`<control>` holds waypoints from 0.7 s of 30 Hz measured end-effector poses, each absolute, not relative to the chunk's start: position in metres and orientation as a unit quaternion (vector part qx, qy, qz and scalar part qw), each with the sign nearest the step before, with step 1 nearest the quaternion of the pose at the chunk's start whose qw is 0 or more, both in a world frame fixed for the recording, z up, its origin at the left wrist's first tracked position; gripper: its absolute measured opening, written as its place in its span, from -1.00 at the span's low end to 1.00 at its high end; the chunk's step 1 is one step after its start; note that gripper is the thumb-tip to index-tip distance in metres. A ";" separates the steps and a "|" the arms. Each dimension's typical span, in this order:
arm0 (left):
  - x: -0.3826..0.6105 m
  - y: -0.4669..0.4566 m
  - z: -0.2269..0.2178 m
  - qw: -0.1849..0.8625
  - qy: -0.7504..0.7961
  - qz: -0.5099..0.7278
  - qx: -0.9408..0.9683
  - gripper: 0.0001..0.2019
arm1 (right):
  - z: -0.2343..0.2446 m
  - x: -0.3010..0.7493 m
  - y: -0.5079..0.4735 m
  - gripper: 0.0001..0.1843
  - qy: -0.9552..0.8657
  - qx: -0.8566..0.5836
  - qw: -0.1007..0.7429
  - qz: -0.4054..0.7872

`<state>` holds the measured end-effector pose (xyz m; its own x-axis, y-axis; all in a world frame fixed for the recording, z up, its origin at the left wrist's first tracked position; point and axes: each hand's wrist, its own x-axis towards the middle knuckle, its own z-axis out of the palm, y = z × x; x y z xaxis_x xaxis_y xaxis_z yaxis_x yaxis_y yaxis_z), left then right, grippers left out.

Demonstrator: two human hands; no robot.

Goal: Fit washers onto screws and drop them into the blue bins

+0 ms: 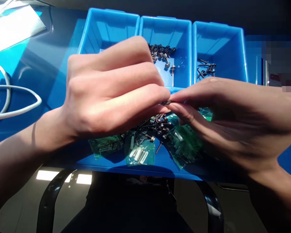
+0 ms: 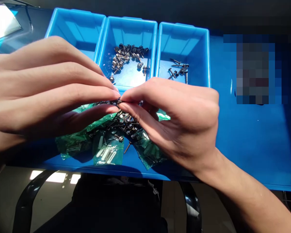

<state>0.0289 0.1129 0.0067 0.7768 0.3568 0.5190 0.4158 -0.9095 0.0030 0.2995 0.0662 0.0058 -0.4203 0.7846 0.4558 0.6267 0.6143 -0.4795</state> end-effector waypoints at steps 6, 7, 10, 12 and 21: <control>0.023 0.124 -0.010 0.125 -0.175 -0.326 -0.921 -0.61 | 0.005 0.304 0.068 -0.64 -0.815 -0.448 0.325 0.169; 0.022 0.124 -0.010 0.119 -0.184 -0.322 -0.921 -0.59 | 0.006 0.304 0.068 -0.74 -0.816 -0.441 0.336 0.162; 0.020 0.123 -0.009 0.097 -0.181 -0.326 -0.923 -0.53 | 0.012 0.299 0.065 -0.94 -0.801 -0.446 0.366 0.159; 0.018 0.123 -0.008 0.083 -0.153 -0.343 -0.923 -0.47 | 0.016 0.294 0.063 -0.95 -0.780 -0.466 0.373 0.189; 0.017 0.124 -0.009 0.087 -0.150 -0.364 -0.915 -0.49 | 0.025 0.288 0.063 -0.92 -0.721 -0.477 0.395 0.312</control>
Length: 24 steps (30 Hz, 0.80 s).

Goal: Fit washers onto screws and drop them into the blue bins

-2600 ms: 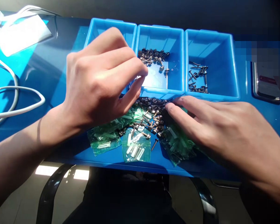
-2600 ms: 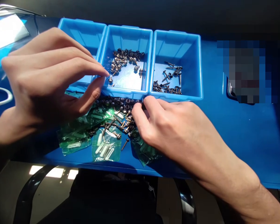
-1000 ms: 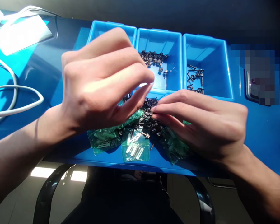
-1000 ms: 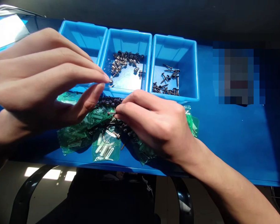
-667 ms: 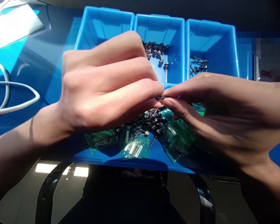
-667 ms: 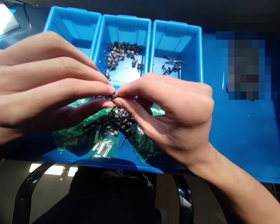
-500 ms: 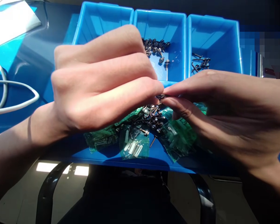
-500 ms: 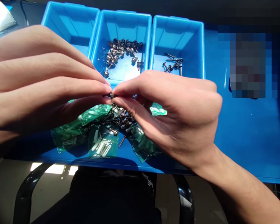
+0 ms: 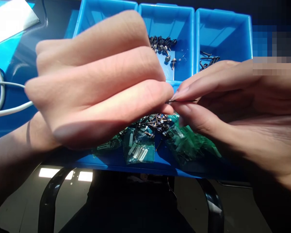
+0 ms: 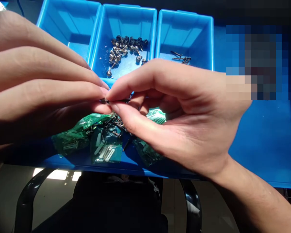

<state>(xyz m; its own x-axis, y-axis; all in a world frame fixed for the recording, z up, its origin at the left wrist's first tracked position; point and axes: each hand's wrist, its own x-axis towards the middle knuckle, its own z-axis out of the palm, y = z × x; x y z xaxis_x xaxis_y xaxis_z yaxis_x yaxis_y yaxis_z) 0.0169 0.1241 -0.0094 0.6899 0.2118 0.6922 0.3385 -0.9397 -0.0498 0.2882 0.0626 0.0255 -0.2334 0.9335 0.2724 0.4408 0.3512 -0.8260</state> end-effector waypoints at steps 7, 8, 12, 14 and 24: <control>0.015 0.120 -0.018 -0.019 -0.186 -0.361 -0.914 -0.42 | 0.021 0.289 0.061 -0.96 -0.711 -0.465 0.433 0.302; 0.016 0.120 -0.021 -0.040 -0.198 -0.357 -0.912 -0.34 | 0.021 0.289 0.062 -0.96 -0.717 -0.461 0.434 0.293; 0.023 0.128 -0.034 -0.060 -0.230 -0.339 -0.910 0.03 | 0.024 0.292 0.065 -0.93 -0.770 -0.458 0.379 0.233; 0.028 0.134 -0.038 -0.052 -0.232 -0.339 -0.910 0.08 | 0.025 0.294 0.065 -0.96 -0.776 -0.459 0.369 0.225; 0.024 0.125 -0.022 0.020 -0.199 -0.389 -0.899 -0.49 | 0.026 0.303 0.066 -0.81 -0.788 -0.465 0.335 0.224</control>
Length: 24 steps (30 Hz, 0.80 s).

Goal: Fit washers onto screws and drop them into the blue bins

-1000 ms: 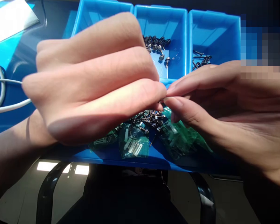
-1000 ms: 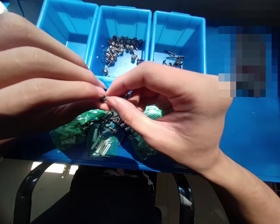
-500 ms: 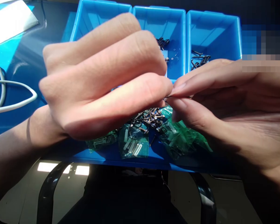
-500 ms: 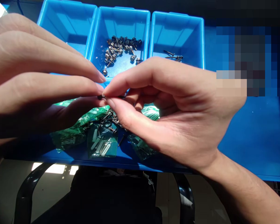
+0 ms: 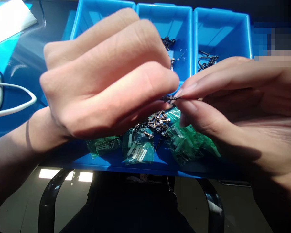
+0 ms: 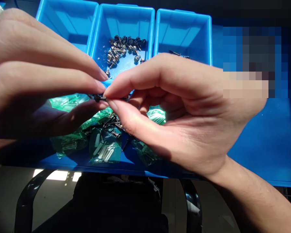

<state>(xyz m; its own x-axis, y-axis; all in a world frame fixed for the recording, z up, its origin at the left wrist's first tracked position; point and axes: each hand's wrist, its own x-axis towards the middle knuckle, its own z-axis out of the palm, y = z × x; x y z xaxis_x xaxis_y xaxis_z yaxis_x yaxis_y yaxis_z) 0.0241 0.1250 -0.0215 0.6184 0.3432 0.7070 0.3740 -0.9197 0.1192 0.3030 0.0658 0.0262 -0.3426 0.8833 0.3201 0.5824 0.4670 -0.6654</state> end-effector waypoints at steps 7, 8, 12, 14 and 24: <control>0.026 0.134 -0.015 0.050 -0.163 -0.382 -0.908 -0.62 | 0.027 0.305 0.066 -0.80 -0.807 -0.451 0.321 0.207; 0.026 0.133 -0.016 0.021 -0.169 -0.383 -0.908 -0.59 | 0.027 0.305 0.066 -0.82 -0.808 -0.449 0.320 0.206; 0.027 0.131 -0.018 0.023 -0.149 -0.412 -0.899 -0.53 | 0.027 0.301 0.065 -0.96 -0.798 -0.450 0.337 0.216; 0.026 0.130 -0.018 0.056 -0.158 -0.399 -0.902 -0.60 | 0.027 0.299 0.063 -0.97 -0.790 -0.456 0.347 0.216; 0.027 0.125 -0.009 0.021 -0.194 -0.398 -0.896 -0.66 | 0.024 0.301 0.060 -0.91 -0.798 -0.448 0.356 0.190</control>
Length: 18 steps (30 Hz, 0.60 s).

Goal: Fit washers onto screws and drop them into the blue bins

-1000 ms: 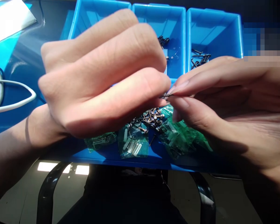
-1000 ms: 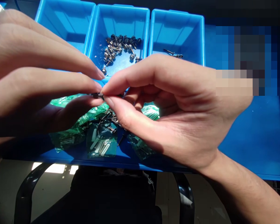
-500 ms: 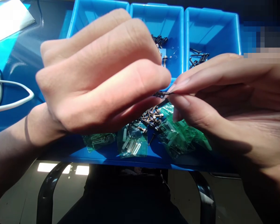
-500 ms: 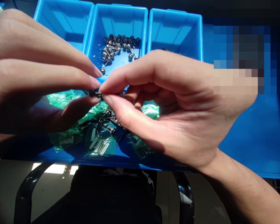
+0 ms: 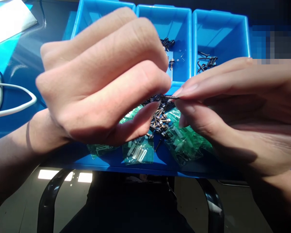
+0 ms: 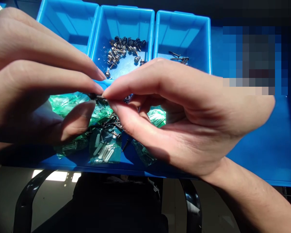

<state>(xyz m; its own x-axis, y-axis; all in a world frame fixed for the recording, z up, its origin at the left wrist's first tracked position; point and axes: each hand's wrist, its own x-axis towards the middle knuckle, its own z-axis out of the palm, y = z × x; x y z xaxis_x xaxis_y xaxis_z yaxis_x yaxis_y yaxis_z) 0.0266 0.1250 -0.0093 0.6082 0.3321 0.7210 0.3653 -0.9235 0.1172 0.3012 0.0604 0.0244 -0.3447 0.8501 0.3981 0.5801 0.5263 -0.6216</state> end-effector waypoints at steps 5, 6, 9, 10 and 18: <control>0.031 0.118 -0.005 -0.019 -0.240 -0.375 -0.895 -0.67 | 0.024 0.304 0.065 -0.93 -0.804 -0.434 0.352 0.201; 0.031 0.118 -0.005 -0.021 -0.241 -0.379 -0.893 -0.68 | 0.024 0.303 0.066 -0.93 -0.806 -0.426 0.354 0.210; 0.029 0.117 -0.005 -0.021 -0.245 -0.374 -0.894 -0.70 | 0.026 0.298 0.064 -0.83 -0.794 -0.418 0.382 0.222; 0.028 0.118 -0.005 -0.026 -0.256 -0.363 -0.896 -0.68 | 0.027 0.295 0.063 -0.82 -0.787 -0.421 0.394 0.219; 0.030 0.125 -0.002 -0.057 -0.227 -0.370 -0.899 -0.63 | 0.029 0.292 0.059 -0.82 -0.801 -0.425 0.379 0.185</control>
